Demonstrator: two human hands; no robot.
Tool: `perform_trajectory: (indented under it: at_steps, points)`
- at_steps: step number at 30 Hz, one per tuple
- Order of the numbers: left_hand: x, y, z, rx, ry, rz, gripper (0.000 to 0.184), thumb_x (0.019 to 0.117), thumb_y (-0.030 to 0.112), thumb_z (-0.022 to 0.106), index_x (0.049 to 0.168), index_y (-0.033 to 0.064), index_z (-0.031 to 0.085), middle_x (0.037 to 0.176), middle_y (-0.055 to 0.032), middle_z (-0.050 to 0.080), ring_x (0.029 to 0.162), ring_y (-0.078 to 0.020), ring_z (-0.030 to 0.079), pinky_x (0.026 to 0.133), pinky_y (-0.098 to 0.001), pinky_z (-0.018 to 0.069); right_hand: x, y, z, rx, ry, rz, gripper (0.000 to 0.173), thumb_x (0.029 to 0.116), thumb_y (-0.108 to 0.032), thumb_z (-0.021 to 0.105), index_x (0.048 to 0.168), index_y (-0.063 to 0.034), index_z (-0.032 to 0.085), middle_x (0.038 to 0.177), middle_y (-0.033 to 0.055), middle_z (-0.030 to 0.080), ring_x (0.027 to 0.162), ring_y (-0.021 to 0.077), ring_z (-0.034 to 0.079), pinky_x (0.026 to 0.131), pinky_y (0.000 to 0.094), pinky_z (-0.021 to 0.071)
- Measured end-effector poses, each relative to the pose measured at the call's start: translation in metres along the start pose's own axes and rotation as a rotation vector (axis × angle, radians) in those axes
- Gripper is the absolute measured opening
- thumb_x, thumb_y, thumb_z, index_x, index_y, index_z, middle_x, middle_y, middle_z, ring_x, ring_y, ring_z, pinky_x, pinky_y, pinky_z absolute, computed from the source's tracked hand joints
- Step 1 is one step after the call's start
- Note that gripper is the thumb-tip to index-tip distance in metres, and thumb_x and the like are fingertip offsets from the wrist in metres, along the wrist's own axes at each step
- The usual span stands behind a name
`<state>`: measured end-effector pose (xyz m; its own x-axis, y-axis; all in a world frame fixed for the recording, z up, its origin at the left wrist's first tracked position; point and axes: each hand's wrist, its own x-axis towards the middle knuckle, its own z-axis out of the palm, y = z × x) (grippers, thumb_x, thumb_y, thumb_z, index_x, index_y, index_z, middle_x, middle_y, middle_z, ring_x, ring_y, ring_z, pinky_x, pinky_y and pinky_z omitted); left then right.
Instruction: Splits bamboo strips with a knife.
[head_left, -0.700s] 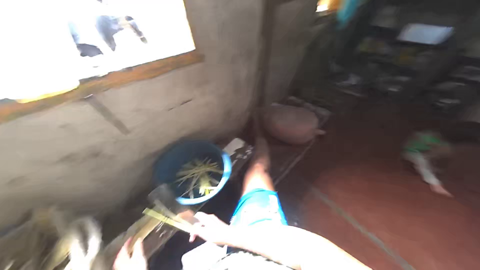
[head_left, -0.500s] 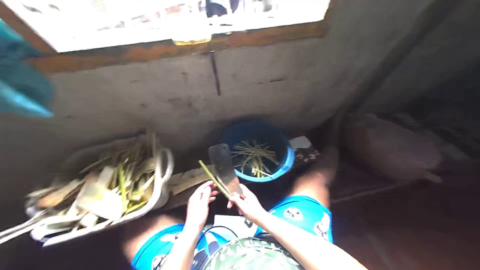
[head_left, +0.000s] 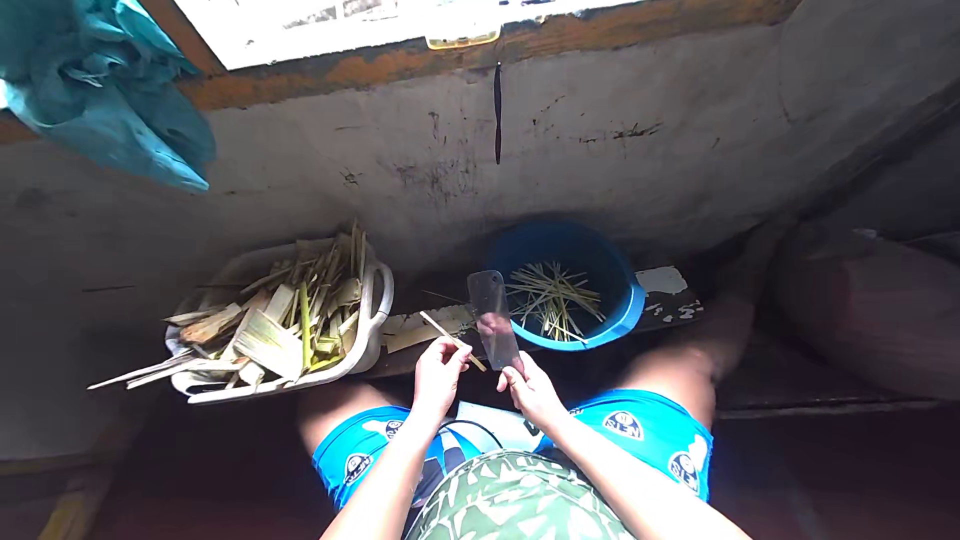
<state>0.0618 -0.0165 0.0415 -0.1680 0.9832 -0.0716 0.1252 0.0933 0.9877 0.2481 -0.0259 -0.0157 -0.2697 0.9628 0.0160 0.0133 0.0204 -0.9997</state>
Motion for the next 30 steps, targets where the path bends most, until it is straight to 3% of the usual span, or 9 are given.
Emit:
perform_trajectory:
  at_steps: [3, 7, 9, 12, 17, 24, 28, 30]
  points:
    - [0.013, -0.019, -0.006, 0.338, 0.088, 0.174, 0.012, 0.0956, 0.013, 0.071, 0.100, 0.0016, 0.071, 0.092, -0.0042, 0.073, 0.082, -0.0070, 0.070, 0.080, -0.0271, 0.0589, 0.002, 0.007, -0.008, -0.212, 0.042, -0.088, 0.026, 0.1077, -0.020, 0.041, 0.114, -0.0001, 0.057, 0.073, -0.0030, 0.059, 0.056, 0.0023, 0.053, 0.055, 0.0203, 0.0481]
    - [0.034, -0.039, -0.003, 0.624, 0.021, 0.118, 0.022, 0.1006, 0.017, 0.064, 0.109, -0.0011, 0.072, 0.108, -0.0159, 0.074, 0.103, -0.0259, 0.071, 0.097, -0.0467, 0.0541, -0.002, 0.002, -0.006, -0.404, 0.006, -0.112, 0.032, 0.1080, -0.021, 0.039, 0.119, 0.0005, 0.060, 0.075, 0.0024, 0.061, 0.065, 0.0114, 0.061, 0.066, 0.0306, 0.0545]
    - [0.039, -0.050, 0.003, 0.706, -0.021, 0.142, 0.025, 0.1023, 0.015, 0.061, 0.116, -0.0027, 0.071, 0.114, -0.0196, 0.073, 0.108, -0.0323, 0.071, 0.099, -0.0503, 0.0542, -0.005, -0.008, -0.003, -0.519, -0.032, -0.135, 0.032, 0.1073, -0.020, 0.041, 0.122, -0.0002, 0.061, 0.079, 0.0073, 0.065, 0.070, 0.0188, 0.065, 0.070, 0.0384, 0.0567]
    - [0.041, -0.067, 0.009, 0.731, -0.059, 0.224, 0.025, 0.1025, 0.012, 0.058, 0.118, -0.0046, 0.069, 0.118, -0.0225, 0.071, 0.108, -0.0365, 0.071, 0.096, -0.0533, 0.0555, -0.008, -0.025, 0.003, -0.677, -0.010, -0.211, 0.029, 0.1056, -0.016, 0.045, 0.123, -0.0009, 0.063, 0.086, 0.0123, 0.070, 0.073, 0.0261, 0.070, 0.069, 0.0437, 0.0586]
    - [0.040, -0.078, 0.009, 0.725, -0.049, 0.244, 0.026, 0.1033, 0.014, 0.057, 0.114, -0.0049, 0.070, 0.116, -0.0238, 0.071, 0.103, -0.0374, 0.072, 0.091, -0.0534, 0.0570, -0.008, -0.051, 0.010, -0.772, 0.013, -0.157, 0.030, 0.1068, -0.017, 0.043, 0.125, -0.0020, 0.062, 0.089, 0.0126, 0.070, 0.075, 0.0265, 0.070, 0.069, 0.0431, 0.0585]
    - [0.040, -0.071, 0.008, 0.747, -0.095, 0.185, 0.026, 0.1037, 0.013, 0.055, 0.115, -0.0059, 0.069, 0.117, -0.0242, 0.069, 0.103, -0.0380, 0.071, 0.091, -0.0534, 0.0564, -0.008, -0.064, 0.019, -0.881, -0.036, -0.083, 0.030, 0.1077, -0.018, 0.042, 0.127, -0.0030, 0.060, 0.094, 0.0140, 0.071, 0.083, 0.0295, 0.072, 0.073, 0.0440, 0.0587]
    - [0.040, -0.086, 0.009, 0.652, 0.009, 0.332, 0.022, 0.1000, 0.010, 0.060, 0.108, -0.0070, 0.072, 0.108, -0.0244, 0.072, 0.095, -0.0371, 0.074, 0.086, -0.0522, 0.0589, -0.008, -0.069, 0.022, -0.870, -0.005, -0.135, 0.031, 0.1066, -0.016, 0.043, 0.127, -0.0020, 0.061, 0.094, 0.0136, 0.072, 0.082, 0.0288, 0.072, 0.072, 0.0432, 0.0590]
    - [0.040, -0.086, 0.009, 0.656, 0.006, 0.329, 0.022, 0.1001, 0.009, 0.059, 0.108, -0.0074, 0.071, 0.108, -0.0247, 0.072, 0.096, -0.0372, 0.073, 0.086, -0.0525, 0.0587, -0.007, -0.069, 0.024, -0.879, -0.005, -0.134, 0.030, 0.1066, -0.016, 0.043, 0.127, -0.0022, 0.061, 0.093, 0.0136, 0.071, 0.082, 0.0288, 0.072, 0.071, 0.0429, 0.0589]
